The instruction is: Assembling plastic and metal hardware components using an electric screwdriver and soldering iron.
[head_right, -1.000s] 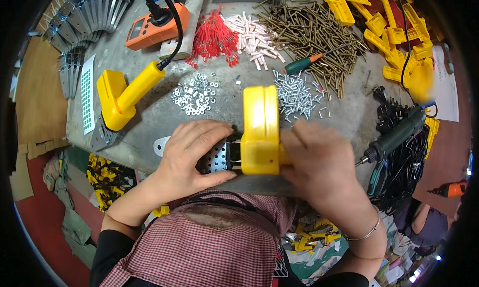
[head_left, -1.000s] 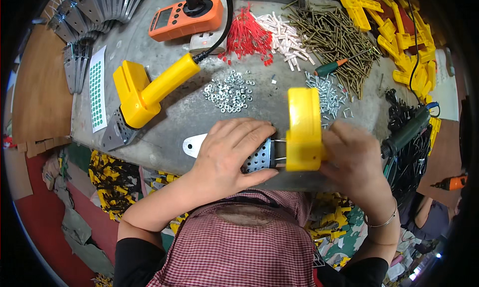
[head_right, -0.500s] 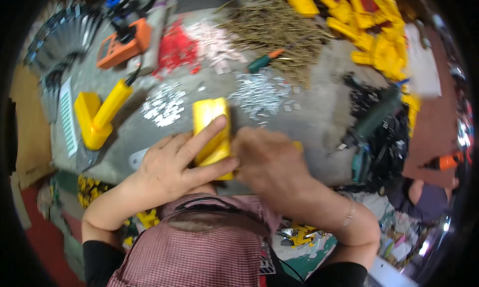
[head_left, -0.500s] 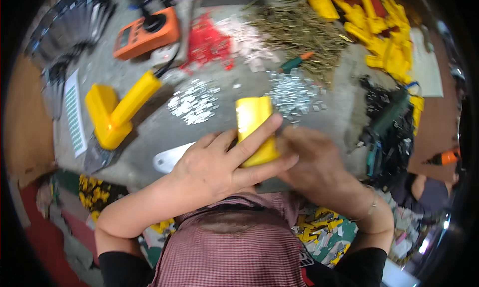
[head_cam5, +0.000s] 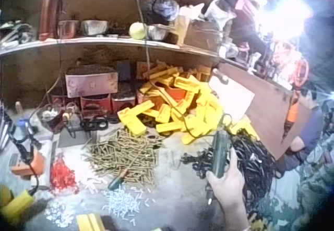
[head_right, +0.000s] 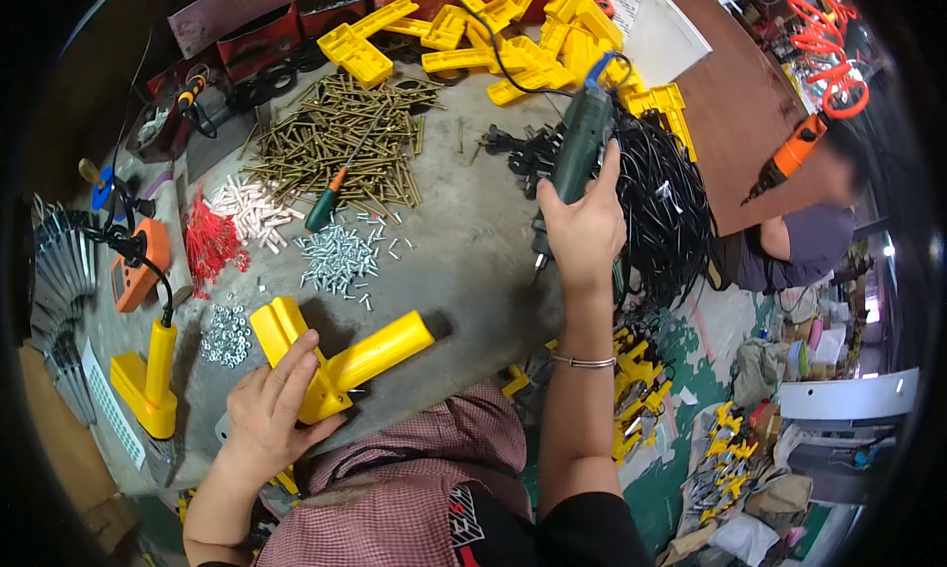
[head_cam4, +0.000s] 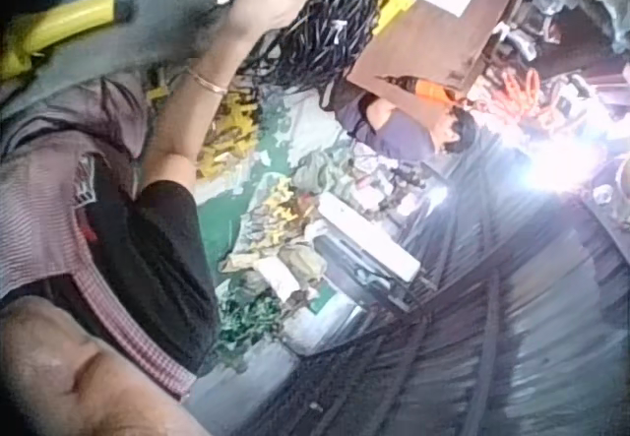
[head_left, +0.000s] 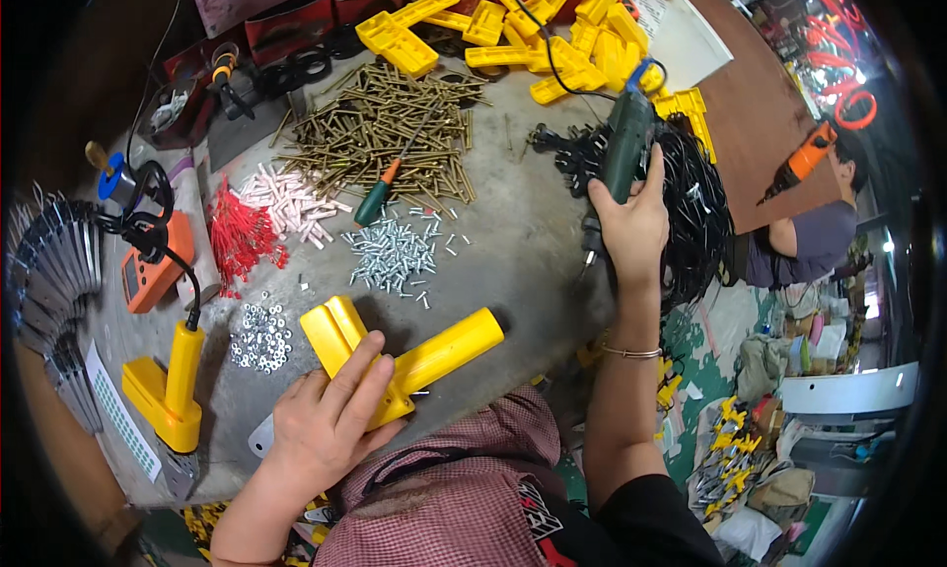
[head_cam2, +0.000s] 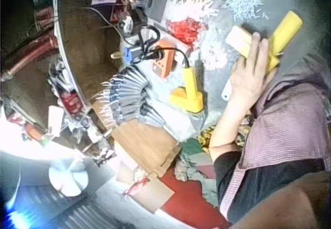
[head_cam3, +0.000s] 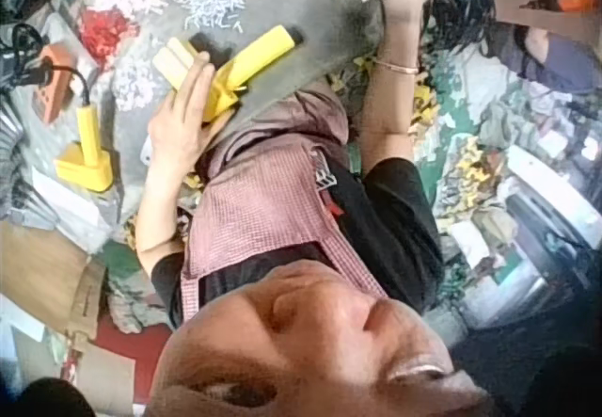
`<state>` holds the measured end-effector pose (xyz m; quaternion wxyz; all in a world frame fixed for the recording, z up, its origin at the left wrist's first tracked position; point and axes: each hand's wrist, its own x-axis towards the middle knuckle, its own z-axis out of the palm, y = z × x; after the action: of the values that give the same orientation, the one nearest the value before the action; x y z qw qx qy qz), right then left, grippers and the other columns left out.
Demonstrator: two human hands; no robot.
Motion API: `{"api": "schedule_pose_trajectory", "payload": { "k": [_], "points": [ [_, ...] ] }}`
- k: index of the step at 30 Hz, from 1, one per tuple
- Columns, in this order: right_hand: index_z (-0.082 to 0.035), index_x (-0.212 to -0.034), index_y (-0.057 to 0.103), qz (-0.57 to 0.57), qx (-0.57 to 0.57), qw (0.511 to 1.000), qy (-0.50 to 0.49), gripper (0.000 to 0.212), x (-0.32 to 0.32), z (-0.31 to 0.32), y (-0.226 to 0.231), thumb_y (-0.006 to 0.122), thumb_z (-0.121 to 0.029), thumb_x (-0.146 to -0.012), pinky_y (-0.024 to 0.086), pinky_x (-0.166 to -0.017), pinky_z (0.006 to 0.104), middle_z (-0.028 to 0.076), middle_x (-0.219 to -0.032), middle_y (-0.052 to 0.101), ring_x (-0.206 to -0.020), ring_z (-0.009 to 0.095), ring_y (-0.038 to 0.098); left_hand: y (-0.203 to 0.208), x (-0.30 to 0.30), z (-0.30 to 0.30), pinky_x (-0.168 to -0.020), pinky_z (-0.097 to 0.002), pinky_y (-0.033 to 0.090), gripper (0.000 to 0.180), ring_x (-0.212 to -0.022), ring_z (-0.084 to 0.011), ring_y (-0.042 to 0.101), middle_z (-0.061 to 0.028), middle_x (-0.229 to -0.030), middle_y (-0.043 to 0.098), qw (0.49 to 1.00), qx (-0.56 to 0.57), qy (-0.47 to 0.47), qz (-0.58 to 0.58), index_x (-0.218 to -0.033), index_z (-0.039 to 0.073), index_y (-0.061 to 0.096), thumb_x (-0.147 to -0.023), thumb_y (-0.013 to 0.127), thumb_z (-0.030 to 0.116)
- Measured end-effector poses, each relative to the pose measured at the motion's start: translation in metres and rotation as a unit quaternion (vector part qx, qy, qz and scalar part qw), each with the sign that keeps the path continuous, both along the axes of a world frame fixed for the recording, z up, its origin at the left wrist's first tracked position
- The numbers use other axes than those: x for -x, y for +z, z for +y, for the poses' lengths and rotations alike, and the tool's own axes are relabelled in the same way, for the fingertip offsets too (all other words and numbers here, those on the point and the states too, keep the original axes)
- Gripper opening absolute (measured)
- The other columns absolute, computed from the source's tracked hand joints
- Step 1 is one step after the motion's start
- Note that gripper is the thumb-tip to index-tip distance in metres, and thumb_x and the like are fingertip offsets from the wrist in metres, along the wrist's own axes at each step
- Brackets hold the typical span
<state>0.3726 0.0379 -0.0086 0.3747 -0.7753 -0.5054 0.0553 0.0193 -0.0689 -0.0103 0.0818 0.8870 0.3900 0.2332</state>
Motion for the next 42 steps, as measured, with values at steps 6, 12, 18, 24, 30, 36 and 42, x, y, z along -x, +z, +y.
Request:
{"api": "schedule_pose_trajectory", "payload": {
  "k": [6,12,18,24,30,36,42],
  "points": [
    [0.004,-0.133,0.042,0.676,-0.075,0.692,0.242,0.066,0.068,-0.03,0.043,0.066,-0.028,-0.081,0.052,-0.084,0.0412,0.01,-0.098,0.061,-0.093,0.025,0.063,-0.002,0.0,-0.001,-0.057,-0.0295,0.049,0.083,-0.063,-0.0198,0.056,-0.0106,-0.132,0.057,0.999,0.027,0.018,-0.02,-0.133,0.005,0.048,-0.062,0.082,0.029],
    [-0.006,-0.106,0.051,0.802,-0.124,0.553,0.19,0.038,0.09,-0.026,0.026,0.05,-0.041,-0.091,0.04,-0.078,0.0332,-0.002,-0.073,0.045,-0.069,0.012,0.045,-0.001,-0.003,0.006,-0.058,-0.0307,0.05,0.097,-0.061,-0.0226,0.059,-0.0155,-0.132,0.057,0.999,0.036,0.003,-0.017,-0.14,0.004,0.036,-0.061,0.086,0.028],
    [-0.007,-0.104,0.051,0.789,-0.153,0.567,0.18,0.043,0.108,-0.034,0.016,0.047,-0.047,-0.09,0.042,-0.076,0.0339,-0.001,-0.072,0.047,-0.068,0.014,0.046,-0.006,0.0,0.006,-0.058,-0.03,0.05,0.096,-0.061,-0.0208,0.059,-0.0154,-0.133,0.057,0.999,0.028,-0.002,-0.025,-0.14,0.004,0.035,-0.062,0.086,0.028],
    [-0.007,-0.1,0.052,0.785,-0.15,0.569,0.194,0.042,0.111,-0.036,0.013,0.045,-0.047,-0.09,0.042,-0.076,0.0342,0.0,-0.071,0.047,-0.066,0.015,0.046,-0.004,0.0,0.005,-0.057,-0.03,0.05,0.098,-0.061,-0.0211,0.06,-0.0156,-0.133,0.057,1.0,0.026,0.003,-0.018,-0.141,0.005,0.034,-0.062,0.086,0.028],
    [-0.007,-0.098,0.052,0.766,-0.177,0.594,0.172,0.041,0.111,-0.038,0.016,0.045,-0.046,-0.089,0.044,-0.073,0.0335,0.001,-0.07,0.047,-0.065,0.015,0.046,-0.005,0.0,0.004,-0.056,-0.03,0.05,0.098,-0.061,-0.0209,0.061,-0.015,-0.132,0.057,1.0,0.019,0.003,-0.015,-0.141,0.006,0.034,-0.061,0.086,0.028],
    [-0.006,-0.098,0.051,0.792,-0.161,0.56,0.183,0.04,0.114,-0.037,0.011,0.046,-0.045,-0.089,0.045,-0.074,0.0342,0.001,-0.071,0.047,-0.066,0.015,0.046,-0.007,0.002,0.004,-0.055,-0.0296,0.05,0.095,-0.06,-0.0189,0.06,-0.0145,-0.131,0.058,1.0,0.008,0.007,-0.023,-0.14,0.007,0.035,-0.062,0.086,0.028],
    [-0.004,-0.105,0.049,0.811,-0.145,0.538,0.175,0.041,0.115,-0.033,0.002,0.05,-0.042,-0.091,0.046,-0.075,0.0334,0.001,-0.073,0.043,-0.07,0.015,0.046,0.007,0.003,-0.002,-0.065,-0.0312,0.053,0.09,-0.077,-0.025,0.065,-0.0194,-0.136,0.052,0.999,0.038,0.026,0.01,-0.139,0.006,0.04,-0.068,0.08,0.044]
  ]
}}
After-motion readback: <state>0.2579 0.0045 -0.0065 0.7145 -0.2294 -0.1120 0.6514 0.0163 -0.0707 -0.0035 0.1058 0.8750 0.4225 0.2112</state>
